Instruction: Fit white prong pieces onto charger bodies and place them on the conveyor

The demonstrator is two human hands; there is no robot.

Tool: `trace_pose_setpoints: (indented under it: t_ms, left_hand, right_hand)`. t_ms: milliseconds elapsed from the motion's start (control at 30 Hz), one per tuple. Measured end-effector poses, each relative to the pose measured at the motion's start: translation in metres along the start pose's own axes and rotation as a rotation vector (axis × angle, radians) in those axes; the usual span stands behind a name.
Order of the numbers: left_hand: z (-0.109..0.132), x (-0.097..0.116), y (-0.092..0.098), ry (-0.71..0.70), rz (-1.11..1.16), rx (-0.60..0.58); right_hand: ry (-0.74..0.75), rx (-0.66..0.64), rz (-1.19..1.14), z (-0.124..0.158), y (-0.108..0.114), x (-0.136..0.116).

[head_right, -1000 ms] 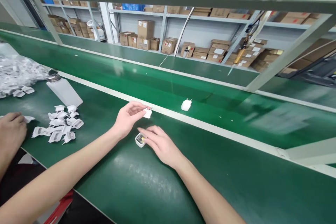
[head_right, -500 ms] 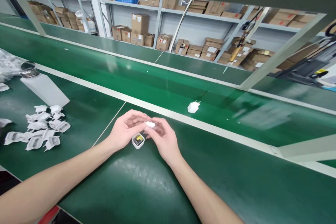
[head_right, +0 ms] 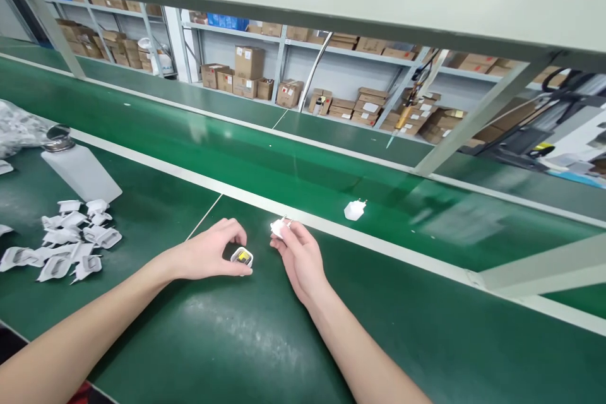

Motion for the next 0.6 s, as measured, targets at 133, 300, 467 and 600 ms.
trace_pose_setpoints:
  t_ms: [133, 300, 467, 600]
  left_hand:
    - [-0.002, 0.005, -0.004, -0.075, 0.079, 0.012]
    - [0.0, 0.007, -0.006, -0.202, 0.194, 0.001]
    - [0.0, 0.005, -0.011, -0.179, 0.196, 0.03]
    - [-0.003, 0.002, -0.013, -0.173, 0.245, 0.048]
  right_hand:
    - [0.0, 0.006, 0.006, -0.002, 0.003, 0.002]
    - [0.007, -0.051, 0.125, 0.002, 0.002, 0.003]
    - [0.054, -0.163, 0.341, 0.011, 0.001, 0.001]
    - [0.18, -0.279, 0.587, 0.013, 0.002, -0.001]
Point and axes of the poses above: each hand's wrist, its own z-axis away from the middle knuckle, its own y-axis out of the back of the hand, x = y × z, the point moved 1 cm from there along -z, towards the middle knuckle, and after that the axes turned 5 degrees about -z, right-handed, at the moved point
